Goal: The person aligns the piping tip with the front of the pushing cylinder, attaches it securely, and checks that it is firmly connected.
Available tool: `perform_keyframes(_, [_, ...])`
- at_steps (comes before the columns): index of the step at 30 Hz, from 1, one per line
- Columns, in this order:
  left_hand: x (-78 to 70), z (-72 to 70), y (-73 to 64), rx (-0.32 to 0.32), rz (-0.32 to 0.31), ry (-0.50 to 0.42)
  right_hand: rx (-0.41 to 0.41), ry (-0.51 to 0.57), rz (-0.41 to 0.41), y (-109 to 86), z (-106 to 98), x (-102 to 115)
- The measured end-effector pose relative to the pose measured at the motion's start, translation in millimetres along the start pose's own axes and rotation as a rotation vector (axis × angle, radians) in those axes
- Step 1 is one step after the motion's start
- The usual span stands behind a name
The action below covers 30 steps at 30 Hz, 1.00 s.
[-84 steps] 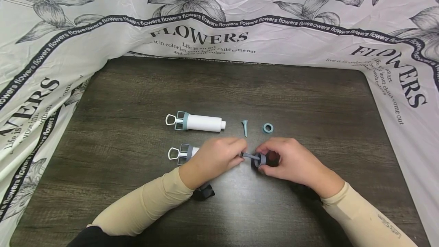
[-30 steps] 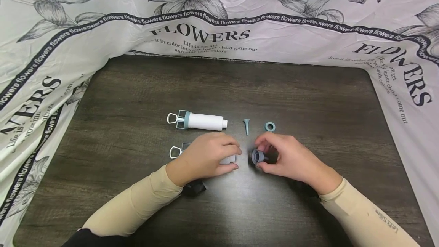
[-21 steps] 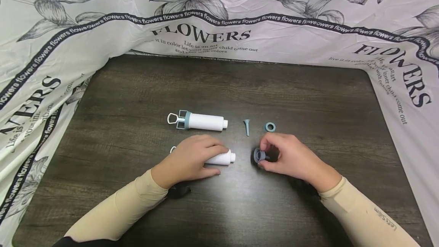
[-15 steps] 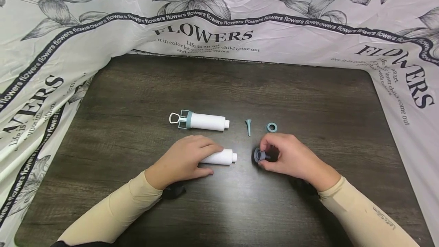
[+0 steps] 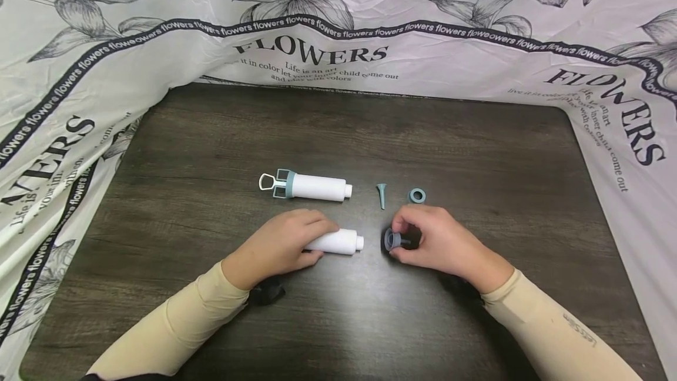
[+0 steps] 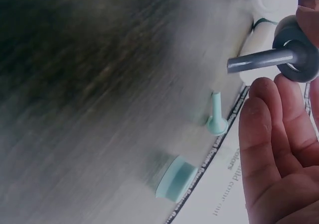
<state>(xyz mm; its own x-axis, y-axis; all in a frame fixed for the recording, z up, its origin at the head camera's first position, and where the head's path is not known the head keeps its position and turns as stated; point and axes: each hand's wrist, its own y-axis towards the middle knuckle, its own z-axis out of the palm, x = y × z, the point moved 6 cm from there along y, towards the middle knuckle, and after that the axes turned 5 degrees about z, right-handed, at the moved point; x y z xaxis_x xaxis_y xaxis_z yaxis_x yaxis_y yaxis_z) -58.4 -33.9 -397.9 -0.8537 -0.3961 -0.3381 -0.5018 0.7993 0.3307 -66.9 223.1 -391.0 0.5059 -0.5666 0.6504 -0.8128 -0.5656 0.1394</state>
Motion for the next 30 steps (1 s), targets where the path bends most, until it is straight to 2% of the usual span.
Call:
perform_keyframes(5, [-5.0, -4.5, 11.7, -0.034, 0.029, 0.009, -0.004, 0.011, 0.001, 2.1, 1, 2])
perform_keyframes(14, [-16.1, -8.8, 30.5, -0.077, 0.076, 0.002, -0.003, 0.018, -0.045, 4.5, 1, 10])
perform_keyframes(30, [-19.7, -7.9, 34.0, -0.065, 0.073, 0.004, -0.001, 0.024, -0.063, 7.6, 2, 14])
